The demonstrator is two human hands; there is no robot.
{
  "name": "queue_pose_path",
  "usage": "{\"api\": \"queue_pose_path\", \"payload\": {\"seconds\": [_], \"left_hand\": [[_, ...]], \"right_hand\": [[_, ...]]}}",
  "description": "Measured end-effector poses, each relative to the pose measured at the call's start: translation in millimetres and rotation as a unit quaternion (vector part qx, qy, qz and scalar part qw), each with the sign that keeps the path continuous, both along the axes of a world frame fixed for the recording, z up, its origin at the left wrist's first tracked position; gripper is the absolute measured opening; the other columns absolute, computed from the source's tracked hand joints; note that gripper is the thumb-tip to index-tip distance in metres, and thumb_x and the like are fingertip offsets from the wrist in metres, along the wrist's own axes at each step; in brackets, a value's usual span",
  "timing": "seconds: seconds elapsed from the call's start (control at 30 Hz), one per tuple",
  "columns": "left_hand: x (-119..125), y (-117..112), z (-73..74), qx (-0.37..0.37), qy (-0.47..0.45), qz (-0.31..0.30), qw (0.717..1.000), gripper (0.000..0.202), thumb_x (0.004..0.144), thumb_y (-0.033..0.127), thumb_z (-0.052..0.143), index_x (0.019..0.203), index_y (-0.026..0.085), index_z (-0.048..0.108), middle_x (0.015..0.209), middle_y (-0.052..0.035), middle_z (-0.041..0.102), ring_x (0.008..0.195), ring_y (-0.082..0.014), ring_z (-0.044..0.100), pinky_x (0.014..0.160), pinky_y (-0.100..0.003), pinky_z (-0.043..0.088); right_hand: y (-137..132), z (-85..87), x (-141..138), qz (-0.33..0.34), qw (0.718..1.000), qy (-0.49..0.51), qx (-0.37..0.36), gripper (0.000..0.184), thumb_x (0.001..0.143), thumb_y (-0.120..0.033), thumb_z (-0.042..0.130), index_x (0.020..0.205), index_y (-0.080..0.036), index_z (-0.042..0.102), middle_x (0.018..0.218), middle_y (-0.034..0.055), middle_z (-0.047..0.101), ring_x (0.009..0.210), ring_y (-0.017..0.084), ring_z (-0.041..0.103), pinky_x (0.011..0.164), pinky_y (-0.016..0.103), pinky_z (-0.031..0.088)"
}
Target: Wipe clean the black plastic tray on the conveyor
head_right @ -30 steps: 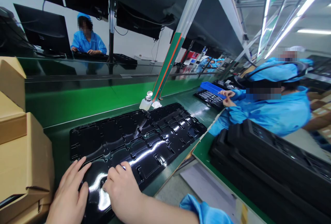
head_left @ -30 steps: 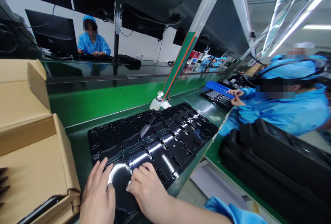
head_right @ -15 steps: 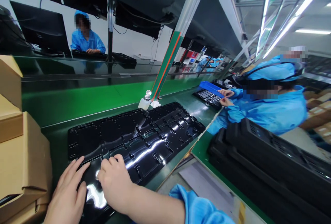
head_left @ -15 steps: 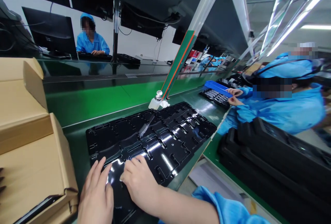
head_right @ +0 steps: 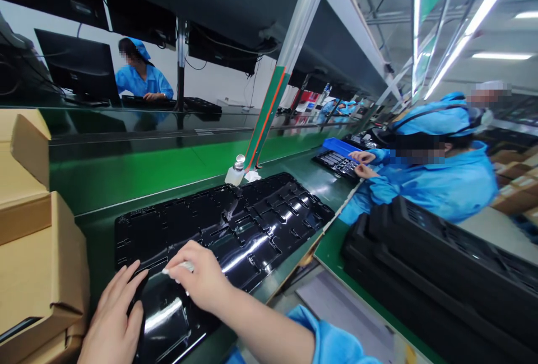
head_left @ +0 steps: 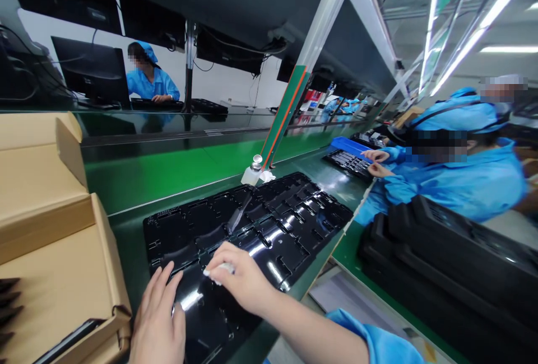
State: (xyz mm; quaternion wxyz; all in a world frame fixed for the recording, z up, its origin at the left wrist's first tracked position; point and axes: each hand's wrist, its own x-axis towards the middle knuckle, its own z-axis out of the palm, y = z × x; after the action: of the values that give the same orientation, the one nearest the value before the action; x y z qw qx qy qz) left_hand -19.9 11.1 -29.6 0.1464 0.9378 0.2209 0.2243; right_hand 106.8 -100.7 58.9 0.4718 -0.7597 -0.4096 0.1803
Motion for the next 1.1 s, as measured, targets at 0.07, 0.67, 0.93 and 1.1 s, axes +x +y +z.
{"api": "queue_pose_path", "payload": {"seconds": [0.07,0.67,0.93,1.1], "left_hand": [[0.4,1.3,-1.5,0.021,-0.009,0.000,1.000,0.036,0.077,0.019,0.027,0.109,0.021,0.043,0.125,-0.0013,0.038,0.117,-0.0171,0.033,0.089,-0.038,0.046],[1.1,1.8,-6.2,0.065,-0.026,-0.009,0.998,0.037,0.076,0.019,0.030,0.111,0.019,0.039,0.122,-0.0045,0.042,0.114,-0.0188,0.036,0.084,-0.038,0.049],[0.7,-0.4,-7.2,0.053,-0.020,-0.004,0.998,0.038,0.075,0.019,0.029,0.112,0.020,0.039,0.123,-0.0039,0.040,0.115,-0.0181,0.035,0.085,-0.037,0.048],[2.2,-0.1,-7.8,0.048,-0.023,-0.010,0.999,0.038,0.075,0.018,0.029,0.111,0.020,0.040,0.125,-0.0036,0.038,0.116,-0.0179,0.034,0.085,-0.038,0.048]], "right_hand": [[-5.0,6.3,6.6,-0.019,0.999,0.035,0.008,0.010,0.070,-0.007,0.053,0.066,-0.015,0.058,0.070,-0.0016,0.049,0.067,0.008,0.050,0.064,0.020,0.040],[0.1,-20.4,-22.6,0.169,0.844,-0.429,-0.273,0.003,0.068,-0.015,0.052,0.066,-0.014,0.053,0.070,0.0040,0.047,0.066,0.016,0.042,0.054,0.029,0.030],[-0.3,-18.0,-24.2,0.171,0.835,-0.430,-0.297,0.003,0.064,-0.014,0.052,0.068,-0.013,0.053,0.071,0.0048,0.048,0.066,0.016,0.042,0.053,0.029,0.029],[2.2,-16.0,-23.0,0.166,0.836,-0.425,-0.305,0.004,0.065,-0.015,0.053,0.068,-0.013,0.053,0.071,0.0043,0.048,0.066,0.016,0.042,0.054,0.029,0.030]]}}
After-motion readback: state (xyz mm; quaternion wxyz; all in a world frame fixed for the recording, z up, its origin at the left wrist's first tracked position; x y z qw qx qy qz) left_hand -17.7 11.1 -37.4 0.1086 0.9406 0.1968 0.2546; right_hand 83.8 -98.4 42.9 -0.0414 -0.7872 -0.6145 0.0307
